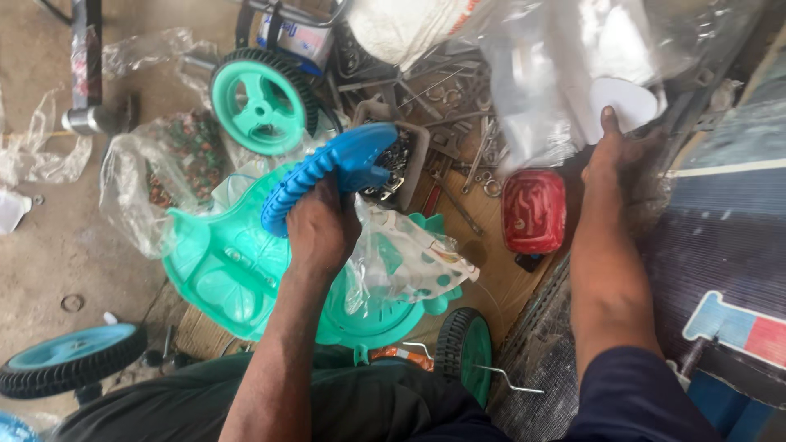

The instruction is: The person assembles a blue plastic toy tricycle by attaching the steering wheel to the front body. They use a screwdriver to tighten screws and pliers to adjust the steering wheel's position, ensuring it is securely fastened.

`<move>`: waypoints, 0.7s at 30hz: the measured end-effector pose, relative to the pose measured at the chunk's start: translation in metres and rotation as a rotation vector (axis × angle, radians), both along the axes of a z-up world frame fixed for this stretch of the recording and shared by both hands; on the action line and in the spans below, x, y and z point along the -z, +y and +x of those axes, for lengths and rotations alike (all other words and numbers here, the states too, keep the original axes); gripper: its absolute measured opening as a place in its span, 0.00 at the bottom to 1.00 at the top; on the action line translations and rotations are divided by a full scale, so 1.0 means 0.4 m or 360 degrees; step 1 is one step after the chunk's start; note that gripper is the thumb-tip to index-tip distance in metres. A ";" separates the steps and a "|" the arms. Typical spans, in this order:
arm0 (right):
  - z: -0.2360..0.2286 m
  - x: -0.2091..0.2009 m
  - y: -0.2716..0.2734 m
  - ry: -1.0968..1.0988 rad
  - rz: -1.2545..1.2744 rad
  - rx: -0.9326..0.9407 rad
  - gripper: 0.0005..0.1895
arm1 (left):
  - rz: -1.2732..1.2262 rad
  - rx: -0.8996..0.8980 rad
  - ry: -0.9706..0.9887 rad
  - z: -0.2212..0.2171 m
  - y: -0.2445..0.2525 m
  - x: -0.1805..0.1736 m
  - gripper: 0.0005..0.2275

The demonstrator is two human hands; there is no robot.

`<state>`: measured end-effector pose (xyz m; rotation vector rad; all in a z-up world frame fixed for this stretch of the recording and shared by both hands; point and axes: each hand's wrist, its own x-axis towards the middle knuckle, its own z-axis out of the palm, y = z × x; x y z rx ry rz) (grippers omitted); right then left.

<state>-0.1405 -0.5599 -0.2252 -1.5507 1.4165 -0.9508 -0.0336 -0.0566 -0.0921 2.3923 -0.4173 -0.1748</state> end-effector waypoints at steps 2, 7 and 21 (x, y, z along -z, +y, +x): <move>0.030 -0.034 -0.008 -0.0180 0.0765 0.0004 0.55 | -0.0035 0.0024 -0.0047 0.004 -0.015 -0.003 0.19; 0.117 -0.012 0.043 -0.0650 0.0800 -0.0128 0.40 | -0.0063 0.0059 -0.0093 -0.002 -0.020 -0.004 0.23; 0.255 0.097 -0.166 -0.0044 -0.0401 -0.0176 0.29 | 0.0081 0.0142 -0.0055 -0.021 -0.035 0.020 0.23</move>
